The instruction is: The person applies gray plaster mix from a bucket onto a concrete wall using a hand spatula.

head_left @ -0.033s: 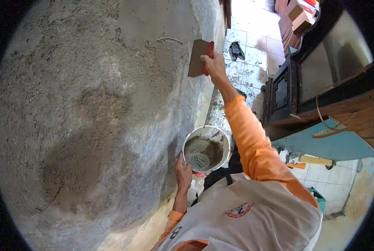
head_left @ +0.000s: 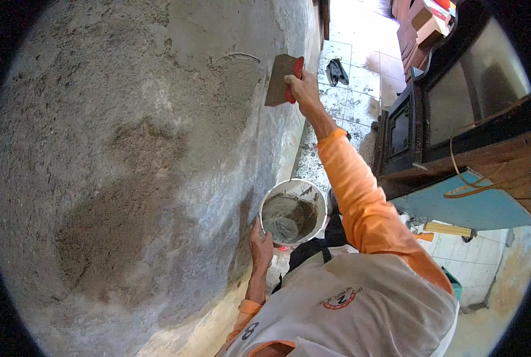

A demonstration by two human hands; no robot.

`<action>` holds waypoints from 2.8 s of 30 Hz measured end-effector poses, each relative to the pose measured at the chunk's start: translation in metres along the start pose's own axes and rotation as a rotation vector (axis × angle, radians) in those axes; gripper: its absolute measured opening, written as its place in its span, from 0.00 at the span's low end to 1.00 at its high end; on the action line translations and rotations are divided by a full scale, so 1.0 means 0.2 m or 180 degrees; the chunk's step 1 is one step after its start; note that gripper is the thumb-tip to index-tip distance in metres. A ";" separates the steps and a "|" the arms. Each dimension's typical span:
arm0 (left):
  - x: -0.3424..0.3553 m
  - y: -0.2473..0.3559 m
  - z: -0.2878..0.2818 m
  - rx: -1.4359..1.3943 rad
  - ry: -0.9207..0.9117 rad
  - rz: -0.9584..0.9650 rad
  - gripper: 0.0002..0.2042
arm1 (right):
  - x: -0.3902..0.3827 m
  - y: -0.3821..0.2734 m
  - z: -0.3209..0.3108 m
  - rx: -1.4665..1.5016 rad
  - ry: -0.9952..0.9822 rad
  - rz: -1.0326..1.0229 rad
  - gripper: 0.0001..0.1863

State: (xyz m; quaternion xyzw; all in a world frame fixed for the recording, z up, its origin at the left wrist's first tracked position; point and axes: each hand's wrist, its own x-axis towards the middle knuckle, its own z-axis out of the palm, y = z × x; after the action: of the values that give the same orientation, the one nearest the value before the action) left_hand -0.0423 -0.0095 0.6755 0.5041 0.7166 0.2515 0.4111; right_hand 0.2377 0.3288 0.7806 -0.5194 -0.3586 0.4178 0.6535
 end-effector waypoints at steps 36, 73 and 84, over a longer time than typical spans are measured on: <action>-0.08 -0.25 -0.04 -0.0133 0.0277 0.0526 0.33 | -0.31 -0.16 -0.09 0.1356 -0.0559 0.0648 0.14; 0.04 -0.02 0.11 -0.0468 -0.0074 -0.0647 0.33 | 0.32 0.48 -0.15 -0.0514 0.0176 -0.0486 0.15; -0.01 -0.10 0.10 -0.0692 -0.0105 -0.0762 0.32 | -0.24 0.28 0.37 -0.0690 -0.0008 -0.1003 0.19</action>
State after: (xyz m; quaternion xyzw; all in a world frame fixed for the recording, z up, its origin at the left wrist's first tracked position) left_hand -0.0356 -0.0204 0.6500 0.3717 0.7333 0.2685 0.5021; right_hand 0.1424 0.3194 0.7389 -0.5236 -0.4792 0.2699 0.6506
